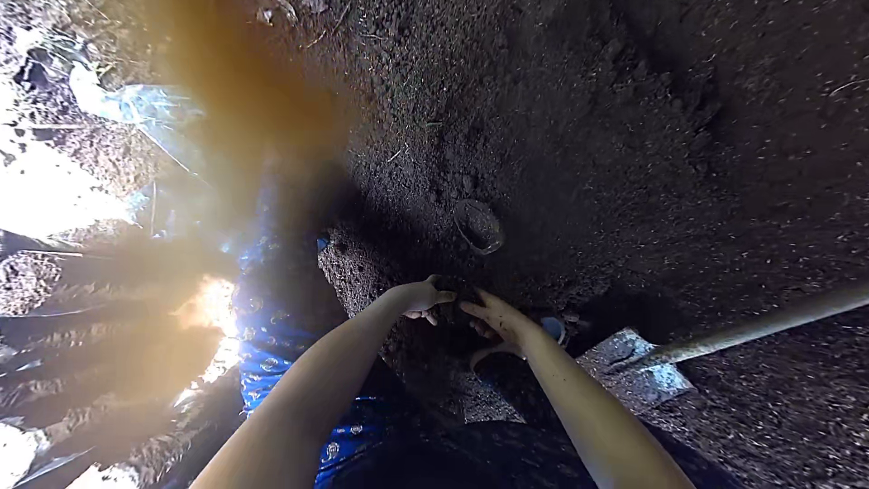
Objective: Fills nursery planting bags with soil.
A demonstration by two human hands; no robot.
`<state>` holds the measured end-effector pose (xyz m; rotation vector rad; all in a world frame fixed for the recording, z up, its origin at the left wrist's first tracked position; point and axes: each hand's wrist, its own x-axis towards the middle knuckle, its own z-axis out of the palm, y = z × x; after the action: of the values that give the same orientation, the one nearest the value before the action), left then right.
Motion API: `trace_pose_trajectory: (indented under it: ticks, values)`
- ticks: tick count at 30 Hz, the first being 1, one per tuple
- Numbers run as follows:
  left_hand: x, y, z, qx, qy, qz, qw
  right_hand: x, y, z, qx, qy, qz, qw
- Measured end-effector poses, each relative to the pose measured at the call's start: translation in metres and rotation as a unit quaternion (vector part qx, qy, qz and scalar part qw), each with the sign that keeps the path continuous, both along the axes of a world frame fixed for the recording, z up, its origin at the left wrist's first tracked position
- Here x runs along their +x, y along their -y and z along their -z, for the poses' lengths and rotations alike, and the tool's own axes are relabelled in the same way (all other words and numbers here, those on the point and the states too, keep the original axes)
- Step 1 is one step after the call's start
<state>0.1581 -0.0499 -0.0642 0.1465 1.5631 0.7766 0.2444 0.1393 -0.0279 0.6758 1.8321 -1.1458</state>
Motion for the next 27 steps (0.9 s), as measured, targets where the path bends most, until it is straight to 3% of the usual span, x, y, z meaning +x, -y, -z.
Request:
trace_pose_trajectory:
  ticks: [5, 9, 11, 14, 16, 19, 21, 24, 27]
  values:
    - [0.007, -0.007, -0.001, 0.014, -0.108, 0.023, 0.994, -0.007, 0.010, -0.004, 0.101, -0.051, -0.101, 0.988]
    - [0.013, -0.013, -0.023, -0.066, -0.206, 0.052, 0.975, -0.008, 0.022, -0.015, 0.189, -0.066, -0.180, 0.963]
    - [0.021, -0.009, -0.032, -0.078, -0.276, 0.049, 0.957, -0.009, 0.003, -0.015, 0.122, -0.088, -0.173, 0.973]
    - [0.040, 0.007, -0.021, 0.026, -0.388, 0.019, 0.921, -0.021, -0.053, -0.010, 0.033, -0.113, -0.042, 0.992]
    - [0.053, 0.008, -0.010, 0.101, -0.437, 0.052, 0.892, -0.031, -0.097, 0.012, 0.090, -0.158, 0.010, 0.983]
    - [0.056, -0.004, 0.008, 0.152, -0.506, 0.106, 0.843, -0.052, -0.142, 0.057, 0.211, -0.210, -0.007, 0.955]
    - [0.048, -0.012, 0.008, 0.166, -0.508, 0.103, 0.839, -0.056, -0.147, 0.089, 0.265, -0.222, -0.032, 0.938]
    - [0.037, -0.015, 0.003, 0.209, -0.520, 0.034, 0.827, -0.038, -0.113, 0.111, 0.322, -0.170, -0.058, 0.930]
    - [0.018, -0.013, -0.019, 0.197, -0.476, -0.123, 0.848, -0.027, -0.089, 0.107, 0.324, -0.145, -0.076, 0.932]
